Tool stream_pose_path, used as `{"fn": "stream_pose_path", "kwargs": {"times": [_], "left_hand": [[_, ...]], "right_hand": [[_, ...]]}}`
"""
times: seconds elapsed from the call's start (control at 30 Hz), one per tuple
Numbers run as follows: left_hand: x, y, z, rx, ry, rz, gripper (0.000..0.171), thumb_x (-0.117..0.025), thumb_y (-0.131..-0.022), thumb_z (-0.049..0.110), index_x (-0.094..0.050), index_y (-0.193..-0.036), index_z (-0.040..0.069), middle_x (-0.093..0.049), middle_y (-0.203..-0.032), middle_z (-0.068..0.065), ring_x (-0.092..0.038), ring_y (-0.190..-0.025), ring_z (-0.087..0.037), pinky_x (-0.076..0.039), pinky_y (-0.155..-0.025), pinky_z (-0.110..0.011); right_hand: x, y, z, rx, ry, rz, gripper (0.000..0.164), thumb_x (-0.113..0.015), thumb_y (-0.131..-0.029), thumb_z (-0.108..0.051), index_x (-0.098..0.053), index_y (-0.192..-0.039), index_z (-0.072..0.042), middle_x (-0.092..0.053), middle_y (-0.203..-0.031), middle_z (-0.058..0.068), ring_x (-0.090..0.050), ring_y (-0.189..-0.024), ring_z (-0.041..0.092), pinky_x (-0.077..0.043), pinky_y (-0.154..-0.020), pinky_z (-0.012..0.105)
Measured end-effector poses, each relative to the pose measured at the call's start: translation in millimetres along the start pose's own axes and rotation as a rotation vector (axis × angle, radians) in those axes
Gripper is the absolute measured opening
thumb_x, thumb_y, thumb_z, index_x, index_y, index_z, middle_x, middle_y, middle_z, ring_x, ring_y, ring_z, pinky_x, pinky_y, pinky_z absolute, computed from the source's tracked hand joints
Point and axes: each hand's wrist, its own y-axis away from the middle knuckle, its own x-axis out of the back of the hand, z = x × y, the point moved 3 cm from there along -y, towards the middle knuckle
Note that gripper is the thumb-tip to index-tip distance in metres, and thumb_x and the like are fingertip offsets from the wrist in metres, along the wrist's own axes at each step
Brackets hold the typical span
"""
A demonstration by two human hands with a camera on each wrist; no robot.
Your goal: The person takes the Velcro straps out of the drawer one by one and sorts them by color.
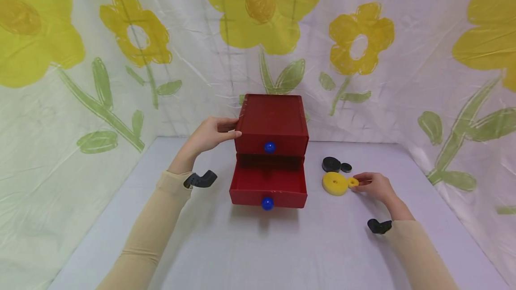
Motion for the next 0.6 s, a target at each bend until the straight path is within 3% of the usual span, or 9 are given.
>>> {"fn": "stream_pose_path", "kwargs": {"times": [0.6], "left_hand": [[-0.3, 0.2, -0.4, 0.008, 0.001, -0.001, 0.06, -0.068, -0.087, 0.037, -0.051, -0.138, 0.009, -0.055, -0.136, -0.01, -0.055, -0.122, -0.023, -0.048, -0.098, -0.04]], "right_hand": [[3.2, 1.8, -0.6, 0.001, 0.02, -0.028, 0.065, -0.072, -0.083, -0.038, -0.055, -0.128, 0.004, -0.059, -0.122, 0.026, -0.057, -0.106, 0.038, -0.051, -0.088, 0.047]]}}
